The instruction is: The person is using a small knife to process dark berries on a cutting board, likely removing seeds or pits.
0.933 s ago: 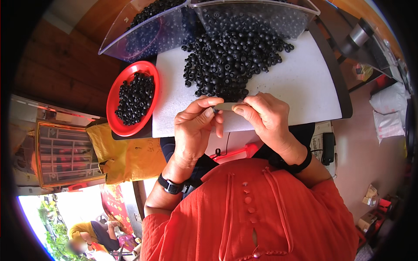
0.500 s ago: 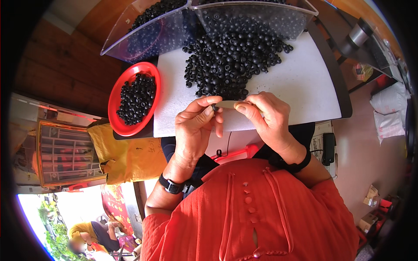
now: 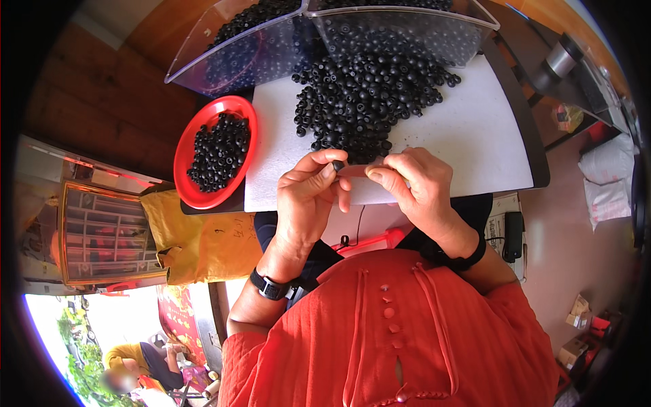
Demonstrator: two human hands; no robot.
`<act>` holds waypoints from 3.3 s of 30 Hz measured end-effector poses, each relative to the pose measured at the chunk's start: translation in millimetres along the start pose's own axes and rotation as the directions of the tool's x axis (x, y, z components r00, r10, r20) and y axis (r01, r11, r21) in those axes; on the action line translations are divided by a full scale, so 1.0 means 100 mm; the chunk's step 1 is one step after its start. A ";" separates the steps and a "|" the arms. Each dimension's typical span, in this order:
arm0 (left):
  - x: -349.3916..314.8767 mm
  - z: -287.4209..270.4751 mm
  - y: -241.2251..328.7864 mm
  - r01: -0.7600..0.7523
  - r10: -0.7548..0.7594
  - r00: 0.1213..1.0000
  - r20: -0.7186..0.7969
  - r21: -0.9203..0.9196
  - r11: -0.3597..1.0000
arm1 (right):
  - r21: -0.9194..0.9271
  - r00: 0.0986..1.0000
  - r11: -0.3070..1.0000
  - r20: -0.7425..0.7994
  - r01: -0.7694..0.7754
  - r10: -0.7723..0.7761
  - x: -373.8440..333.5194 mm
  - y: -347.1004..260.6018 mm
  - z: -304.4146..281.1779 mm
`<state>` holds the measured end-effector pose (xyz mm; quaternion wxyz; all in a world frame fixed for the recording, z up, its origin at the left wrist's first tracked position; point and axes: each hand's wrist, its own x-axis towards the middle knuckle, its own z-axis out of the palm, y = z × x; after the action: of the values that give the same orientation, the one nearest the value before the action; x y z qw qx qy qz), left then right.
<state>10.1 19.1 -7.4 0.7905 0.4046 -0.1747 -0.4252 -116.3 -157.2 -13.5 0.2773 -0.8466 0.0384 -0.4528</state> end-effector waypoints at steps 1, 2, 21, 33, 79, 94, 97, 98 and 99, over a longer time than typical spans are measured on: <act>-0.01 0.02 0.00 -0.005 0.005 1.000 -0.007 0.003 1.000 | -0.011 0.999 0.999 0.005 0.038 -0.038 -0.01 -0.01 0.01; -0.02 0.08 -0.01 -0.024 0.023 0.998 -0.052 -0.004 1.000 | 0.000 0.999 0.999 0.006 0.043 -0.043 -0.01 -0.01 0.02; 0.09 -0.26 0.56 -0.296 0.518 0.795 0.317 0.947 -0.124 | 0.083 1.000 0.996 -0.023 -0.013 0.015 -0.05 0.01 -0.01; 0.15 -0.25 0.52 -0.390 0.380 0.822 0.425 0.905 -0.170 | 0.120 1.000 0.993 -0.006 0.021 -0.021 -0.08 0.05 -0.07; 0.20 -0.25 0.23 -0.096 0.489 0.790 0.369 0.863 -0.496 | 0.155 0.995 0.988 0.096 -0.016 0.001 0.10 0.06 0.01; 0.08 0.01 0.31 -0.098 0.287 0.954 -0.081 0.825 0.557 | 0.208 0.993 0.977 0.114 -0.034 0.011 0.17 0.07 -0.05; 0.06 -0.03 0.15 -0.144 0.187 0.980 -0.069 0.402 0.904 | 0.205 0.992 0.978 0.125 -0.046 0.020 0.17 0.06 -0.03; 0.06 -0.03 0.14 -0.140 0.183 0.980 -0.071 0.401 0.905 | 0.204 0.992 0.978 0.121 -0.046 0.021 0.16 0.07 -0.02; 0.06 -0.02 0.13 -0.118 0.155 0.984 -0.084 0.338 0.934 | 0.202 0.993 0.978 0.115 -0.045 0.022 0.15 0.07 -0.02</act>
<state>22.2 19.1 1.4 0.7471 0.5415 -0.2278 -0.3110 -107.8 -169.3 -4.9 0.3721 -0.8369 -0.0097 -0.4014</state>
